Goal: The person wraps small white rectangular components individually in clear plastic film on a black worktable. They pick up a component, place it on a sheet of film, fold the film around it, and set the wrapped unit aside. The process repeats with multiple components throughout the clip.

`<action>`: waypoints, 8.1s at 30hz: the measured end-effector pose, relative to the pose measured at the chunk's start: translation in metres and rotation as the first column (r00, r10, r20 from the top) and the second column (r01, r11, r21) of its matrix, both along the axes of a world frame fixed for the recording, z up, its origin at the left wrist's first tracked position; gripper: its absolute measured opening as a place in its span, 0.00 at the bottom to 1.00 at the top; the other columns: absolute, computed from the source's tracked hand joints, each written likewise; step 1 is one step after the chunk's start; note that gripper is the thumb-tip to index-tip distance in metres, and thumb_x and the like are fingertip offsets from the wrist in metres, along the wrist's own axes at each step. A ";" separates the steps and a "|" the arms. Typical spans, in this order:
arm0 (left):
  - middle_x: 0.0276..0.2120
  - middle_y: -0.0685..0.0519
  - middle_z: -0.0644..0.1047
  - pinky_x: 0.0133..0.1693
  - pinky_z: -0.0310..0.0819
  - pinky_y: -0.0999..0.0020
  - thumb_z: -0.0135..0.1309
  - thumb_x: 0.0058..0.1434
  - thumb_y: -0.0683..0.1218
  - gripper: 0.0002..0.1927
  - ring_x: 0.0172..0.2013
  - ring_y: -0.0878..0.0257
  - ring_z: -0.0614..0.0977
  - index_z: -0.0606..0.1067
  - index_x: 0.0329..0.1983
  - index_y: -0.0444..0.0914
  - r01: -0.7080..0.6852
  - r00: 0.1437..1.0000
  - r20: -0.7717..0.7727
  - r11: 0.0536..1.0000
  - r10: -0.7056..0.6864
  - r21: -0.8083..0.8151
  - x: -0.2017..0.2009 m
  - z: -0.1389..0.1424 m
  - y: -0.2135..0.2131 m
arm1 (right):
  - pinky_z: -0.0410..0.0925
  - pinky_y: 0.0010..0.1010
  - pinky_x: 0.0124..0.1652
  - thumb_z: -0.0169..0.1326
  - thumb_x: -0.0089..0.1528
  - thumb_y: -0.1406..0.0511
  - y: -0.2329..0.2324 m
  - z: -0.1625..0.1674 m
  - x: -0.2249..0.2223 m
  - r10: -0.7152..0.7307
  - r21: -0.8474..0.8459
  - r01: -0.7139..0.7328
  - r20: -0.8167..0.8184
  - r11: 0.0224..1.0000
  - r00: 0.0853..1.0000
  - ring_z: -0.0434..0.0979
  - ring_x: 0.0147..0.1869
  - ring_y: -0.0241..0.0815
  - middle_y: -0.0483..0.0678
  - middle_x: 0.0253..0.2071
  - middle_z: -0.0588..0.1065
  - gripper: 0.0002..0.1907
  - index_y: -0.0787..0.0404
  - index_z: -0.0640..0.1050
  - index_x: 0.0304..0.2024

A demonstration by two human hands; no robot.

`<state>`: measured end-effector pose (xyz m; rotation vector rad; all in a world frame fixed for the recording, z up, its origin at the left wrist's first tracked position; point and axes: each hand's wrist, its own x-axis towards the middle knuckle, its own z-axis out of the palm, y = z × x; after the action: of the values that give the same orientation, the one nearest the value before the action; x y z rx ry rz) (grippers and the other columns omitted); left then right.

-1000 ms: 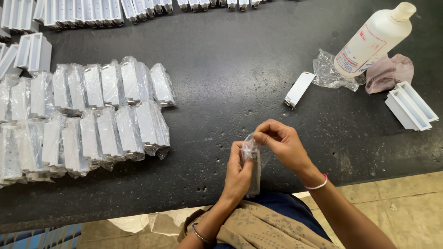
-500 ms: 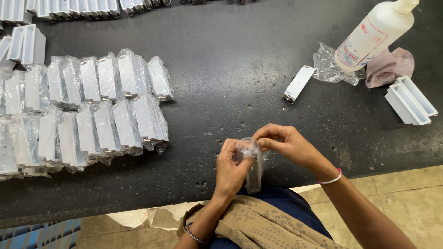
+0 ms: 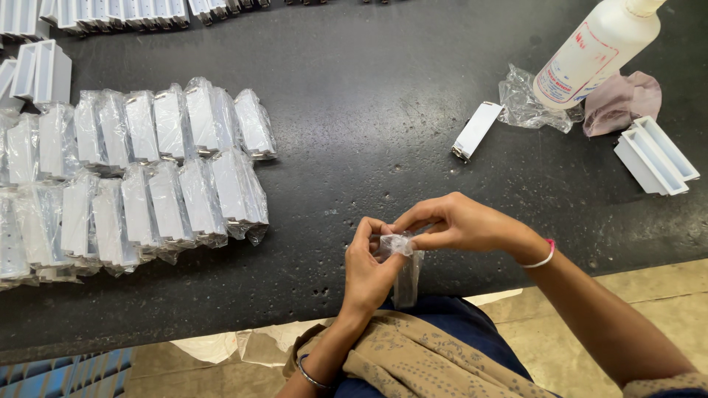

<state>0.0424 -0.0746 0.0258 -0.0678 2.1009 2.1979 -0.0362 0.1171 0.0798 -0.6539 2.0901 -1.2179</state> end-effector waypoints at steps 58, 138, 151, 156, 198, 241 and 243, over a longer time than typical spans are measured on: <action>0.44 0.50 0.79 0.46 0.79 0.66 0.62 0.55 0.42 0.19 0.45 0.62 0.82 0.72 0.48 0.36 0.103 0.994 0.044 0.988 -0.098 -0.113 -0.009 -0.001 -0.007 | 0.76 0.33 0.53 0.59 0.60 0.64 0.015 -0.008 0.016 -0.324 -0.063 0.333 0.123 0.941 0.938 0.84 0.52 0.39 0.50 0.48 0.83 0.18 0.63 0.80 0.52; 0.29 0.51 0.80 0.31 0.77 0.70 0.63 0.54 0.41 0.09 0.29 0.67 0.82 0.75 0.35 0.34 0.053 0.999 0.013 0.960 -0.051 -0.276 -0.005 0.048 -0.007 | 0.71 0.27 0.47 0.63 0.62 0.55 -0.002 -0.049 0.035 -0.072 -0.361 0.178 0.286 0.915 0.955 0.74 0.47 0.31 0.44 0.41 0.76 0.22 0.66 0.77 0.46; 0.37 0.54 0.77 0.31 0.72 0.72 0.64 0.53 0.42 0.10 0.30 0.68 0.77 0.79 0.37 0.35 0.153 0.988 0.034 0.969 -0.150 -0.195 -0.001 0.034 -0.028 | 0.74 0.32 0.54 0.60 0.63 0.63 0.001 -0.029 0.014 0.113 -0.347 -0.023 0.243 0.938 0.963 0.80 0.53 0.38 0.49 0.48 0.81 0.17 0.66 0.80 0.51; 0.35 0.56 0.78 0.34 0.74 0.76 0.63 0.54 0.41 0.10 0.33 0.72 0.80 0.78 0.39 0.36 0.202 0.978 0.069 0.979 -0.199 -0.036 -0.007 0.032 -0.040 | 0.78 0.30 0.49 0.60 0.61 0.66 -0.010 -0.022 0.026 -0.035 -0.236 0.045 0.046 0.971 0.998 0.83 0.45 0.36 0.47 0.39 0.81 0.09 0.66 0.80 0.40; 0.44 0.47 0.76 0.38 0.77 0.69 0.63 0.49 0.41 0.29 0.37 0.64 0.79 0.69 0.56 0.39 0.298 0.943 0.167 0.953 -0.287 -0.049 -0.032 0.012 -0.045 | 0.74 0.25 0.42 0.61 0.61 0.67 -0.012 -0.035 0.030 -0.150 -0.257 0.184 0.143 0.949 0.978 0.81 0.42 0.31 0.46 0.37 0.82 0.08 0.66 0.82 0.41; 0.39 0.55 0.79 0.43 0.79 0.69 0.57 0.59 0.41 0.04 0.40 0.64 0.83 0.81 0.35 0.37 0.342 0.936 0.141 0.928 -0.322 -0.148 -0.016 0.020 -0.060 | 0.78 0.32 0.51 0.62 0.58 0.70 -0.021 -0.027 0.046 -0.064 -0.217 0.026 -0.173 0.976 0.983 0.84 0.52 0.42 0.49 0.55 0.80 0.06 0.62 0.79 0.38; 0.44 0.53 0.78 0.48 0.78 0.65 0.55 0.60 0.41 0.08 0.46 0.61 0.82 0.82 0.40 0.37 0.401 0.912 0.127 0.913 -0.391 -0.075 -0.017 0.017 -0.067 | 0.78 0.32 0.50 0.61 0.59 0.69 -0.020 -0.029 0.046 -0.061 -0.175 0.019 -0.238 0.984 0.969 0.84 0.51 0.43 0.49 0.55 0.80 0.06 0.62 0.78 0.37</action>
<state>0.0251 -0.1413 0.0425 0.2099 1.9556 1.8112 0.0098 0.0972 0.0509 -0.8815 2.2221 -1.4129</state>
